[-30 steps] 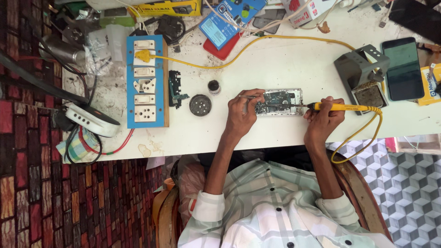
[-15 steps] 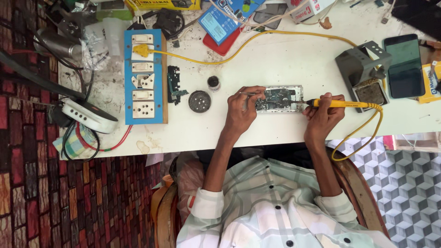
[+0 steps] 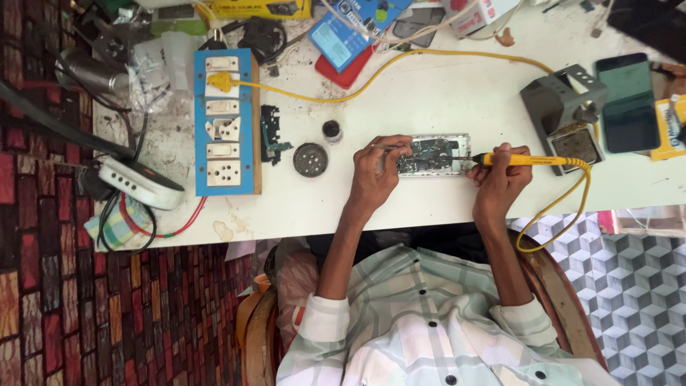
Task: The person uses a soldering iron and tweezers to work on a small circuit board placed on a white workbench. They repeatedly apply the soldering iron to different points on the board while holding components with tweezers, occasionally adjusting the board's position.
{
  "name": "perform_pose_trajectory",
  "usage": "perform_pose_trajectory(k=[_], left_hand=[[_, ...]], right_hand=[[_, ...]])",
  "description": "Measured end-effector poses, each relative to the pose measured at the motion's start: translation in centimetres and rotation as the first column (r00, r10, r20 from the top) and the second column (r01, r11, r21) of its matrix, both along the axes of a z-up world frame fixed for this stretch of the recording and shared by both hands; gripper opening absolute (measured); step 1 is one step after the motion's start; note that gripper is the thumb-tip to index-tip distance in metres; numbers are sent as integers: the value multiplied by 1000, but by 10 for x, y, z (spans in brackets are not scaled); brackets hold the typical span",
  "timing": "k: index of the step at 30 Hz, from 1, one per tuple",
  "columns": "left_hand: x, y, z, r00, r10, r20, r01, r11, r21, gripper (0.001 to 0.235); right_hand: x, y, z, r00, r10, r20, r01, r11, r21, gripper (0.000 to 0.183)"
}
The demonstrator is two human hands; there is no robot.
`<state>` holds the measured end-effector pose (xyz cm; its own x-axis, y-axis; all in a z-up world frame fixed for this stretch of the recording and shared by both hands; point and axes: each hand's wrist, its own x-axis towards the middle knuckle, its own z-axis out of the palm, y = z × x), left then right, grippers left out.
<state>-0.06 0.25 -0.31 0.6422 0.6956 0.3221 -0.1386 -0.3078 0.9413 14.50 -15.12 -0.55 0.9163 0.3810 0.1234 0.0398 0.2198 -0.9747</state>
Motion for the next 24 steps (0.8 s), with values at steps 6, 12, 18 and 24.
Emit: perform_pose_trajectory(k=[6,12,18,24], left_hand=[[-2,0,1,1000,-1,-2,1,1000,-24,20],[-3,-1,1,1000,8,25,-6,999,-47,21],[-6,-3,2,999,18,46,-16,999,-49,21],[-6,-3,-3,998,10,63,-6,998,-69,20]], right_hand=[[4,-7,-5,994,-53,-95,64,992,112,29],[6,-13,-13,993,-99,-70,110,977,181,26],[7,-10,-11,997,-60,-48,66,989,134,25],[3,-8,-4,1000,-27,-5,27,999,44,28]])
